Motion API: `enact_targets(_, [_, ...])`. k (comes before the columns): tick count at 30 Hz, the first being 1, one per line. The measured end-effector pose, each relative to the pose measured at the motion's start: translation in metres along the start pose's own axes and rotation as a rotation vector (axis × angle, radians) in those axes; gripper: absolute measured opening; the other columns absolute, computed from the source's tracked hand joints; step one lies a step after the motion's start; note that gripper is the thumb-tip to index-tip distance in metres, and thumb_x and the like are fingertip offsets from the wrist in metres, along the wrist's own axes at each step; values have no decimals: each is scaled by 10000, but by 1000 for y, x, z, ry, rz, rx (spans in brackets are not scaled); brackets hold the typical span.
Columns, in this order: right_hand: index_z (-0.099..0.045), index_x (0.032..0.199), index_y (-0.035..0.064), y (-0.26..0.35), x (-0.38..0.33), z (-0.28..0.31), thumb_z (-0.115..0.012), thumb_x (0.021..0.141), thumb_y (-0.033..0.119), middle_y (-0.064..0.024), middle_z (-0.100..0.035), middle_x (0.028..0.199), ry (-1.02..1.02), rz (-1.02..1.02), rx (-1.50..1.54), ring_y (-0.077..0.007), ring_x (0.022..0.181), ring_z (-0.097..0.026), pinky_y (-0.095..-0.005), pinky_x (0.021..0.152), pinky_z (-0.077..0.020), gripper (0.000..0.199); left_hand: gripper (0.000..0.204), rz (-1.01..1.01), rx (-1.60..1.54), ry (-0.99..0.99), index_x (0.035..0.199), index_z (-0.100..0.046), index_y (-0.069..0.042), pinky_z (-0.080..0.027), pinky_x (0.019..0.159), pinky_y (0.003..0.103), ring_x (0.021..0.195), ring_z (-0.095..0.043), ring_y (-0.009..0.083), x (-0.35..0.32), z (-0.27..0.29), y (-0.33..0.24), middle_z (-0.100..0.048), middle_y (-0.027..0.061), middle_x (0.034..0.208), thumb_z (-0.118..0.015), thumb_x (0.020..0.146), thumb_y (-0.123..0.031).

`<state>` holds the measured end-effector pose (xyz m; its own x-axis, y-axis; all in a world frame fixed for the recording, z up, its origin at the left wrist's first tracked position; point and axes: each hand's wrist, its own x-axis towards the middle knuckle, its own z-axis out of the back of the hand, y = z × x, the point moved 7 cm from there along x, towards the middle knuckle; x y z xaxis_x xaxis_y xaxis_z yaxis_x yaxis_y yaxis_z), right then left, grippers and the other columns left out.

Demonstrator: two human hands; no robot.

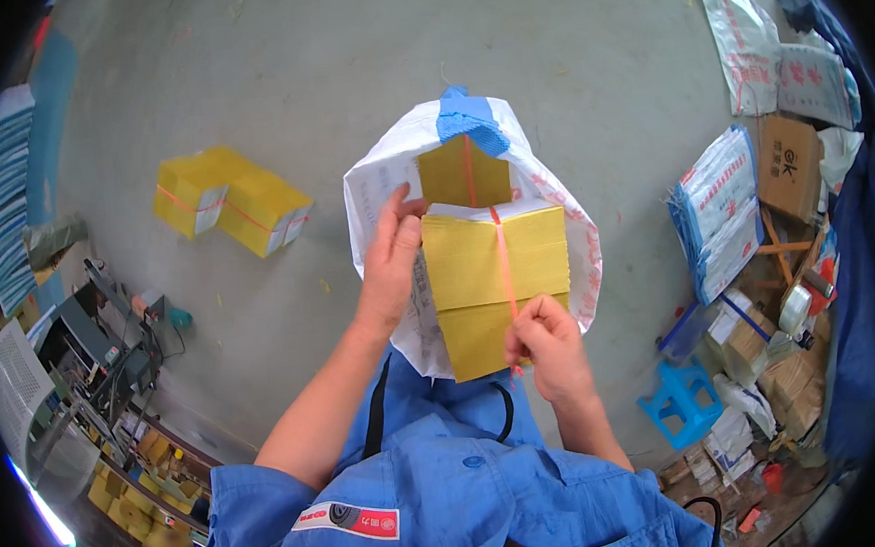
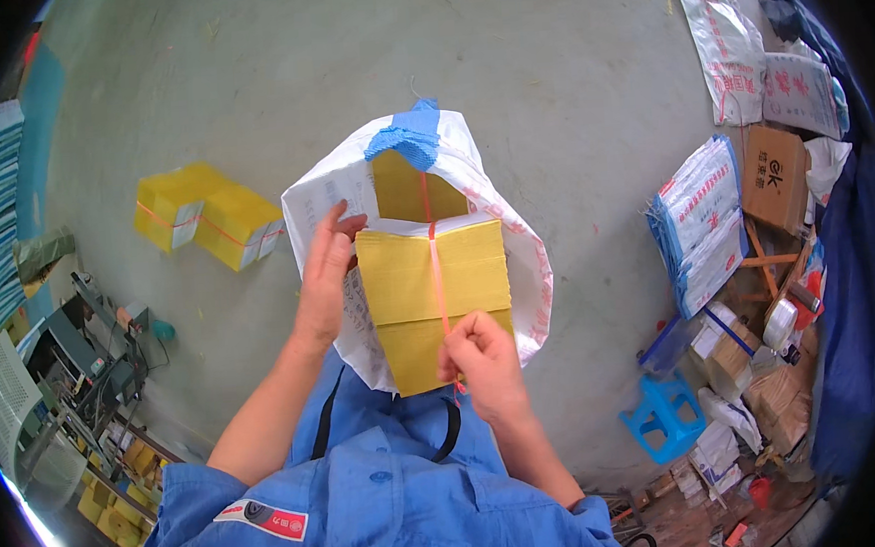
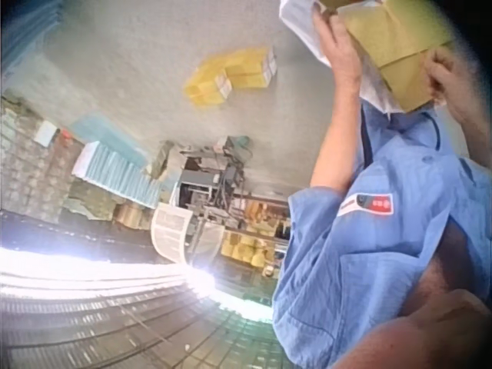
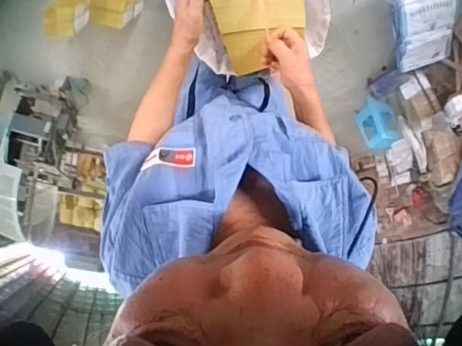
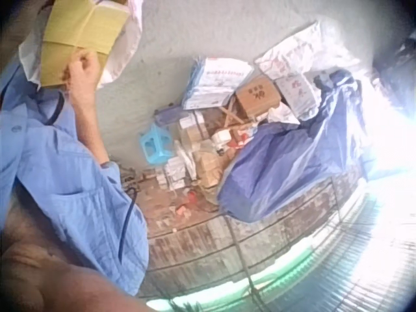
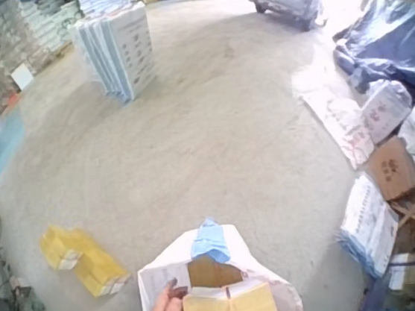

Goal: Packing bundled yellow paper stacks into a large white plastic woven bag.

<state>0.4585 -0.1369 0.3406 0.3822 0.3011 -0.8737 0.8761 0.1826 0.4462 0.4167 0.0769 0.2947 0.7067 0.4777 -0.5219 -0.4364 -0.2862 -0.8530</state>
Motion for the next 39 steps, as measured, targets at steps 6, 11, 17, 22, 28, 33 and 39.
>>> enact_targets(6, [-609, 1140, -37, 59, -9, -43, -483, 978, 65, -26, -491, 615, 112, 126, 0, -95, 508, -445, -240, 477, -378, 229, 622, 148, -421, 110, 1510, -291, -35, -300, 1125, 443, 1332, -420, 255, 4, 10, -11, -446, 161, 1432, -347, 1043, -442])
enact_targets(11, [-597, 1094, -72, 101, 18, -58, -455, 970, 52, -21, -466, 581, 127, 367, 112, -90, 476, -397, -250, 450, -323, 226, 601, -17, -528, 60, 1508, -289, 23, -249, 1168, 419, 1428, -329, 262, -3, 11, -13, -349, 163, 1540, -310, 1060, -377])
enact_targets(17, [-590, 1037, -67, 133, 55, -60, -427, 967, 81, -5, -402, 541, 210, 704, 164, -88, 453, -341, -263, 446, -282, 231, 595, 236, -403, -240, 1454, -385, 60, -261, 1159, 346, 1398, -382, 278, -25, 3, 47, -440, 181, 1483, -353, 1049, -375])
enact_targets(22, [-604, 1037, -67, 144, 56, -64, -427, 962, 75, 5, -395, 543, 250, 765, 196, -78, 466, -336, -258, 454, -275, 239, 442, 46, 327, 31, 1327, -505, 74, -354, 1109, 401, 1339, -431, 361, -49, -7, 79, -474, 245, 1411, -483, 923, -102])
enact_targets(28, [-620, 1035, -66, 147, 72, -74, -450, 961, 60, 6, -429, 563, 222, 775, 195, -73, 481, -344, -250, 458, -287, 225, 421, -583, 850, 335, 1197, -569, 105, -478, 963, 402, 1165, -550, 330, -70, -64, 30, -552, 198, 1307, -593, 819, -78])
enact_targets(33, [-631, 1021, -61, 144, 76, -71, -458, 957, 55, 6, -452, 572, 236, 791, 150, -62, 485, -351, -236, 453, -284, 217, 370, -595, 851, 363, 1215, -572, 51, -471, 932, 430, 1121, -552, 359, -31, -93, 33, -565, 208, 1232, -554, 873, -89])
enact_targets(39, [-639, 998, -62, 132, 85, -71, -462, 945, 29, 22, -445, 566, 230, 853, 73, -44, 474, -342, -222, 443, -259, 206, 260, -409, 630, 231, 1149, -582, -16, -473, 868, 456, 1039, -572, 406, 9, -104, 26, -601, 220, 1095, -519, 921, -123])
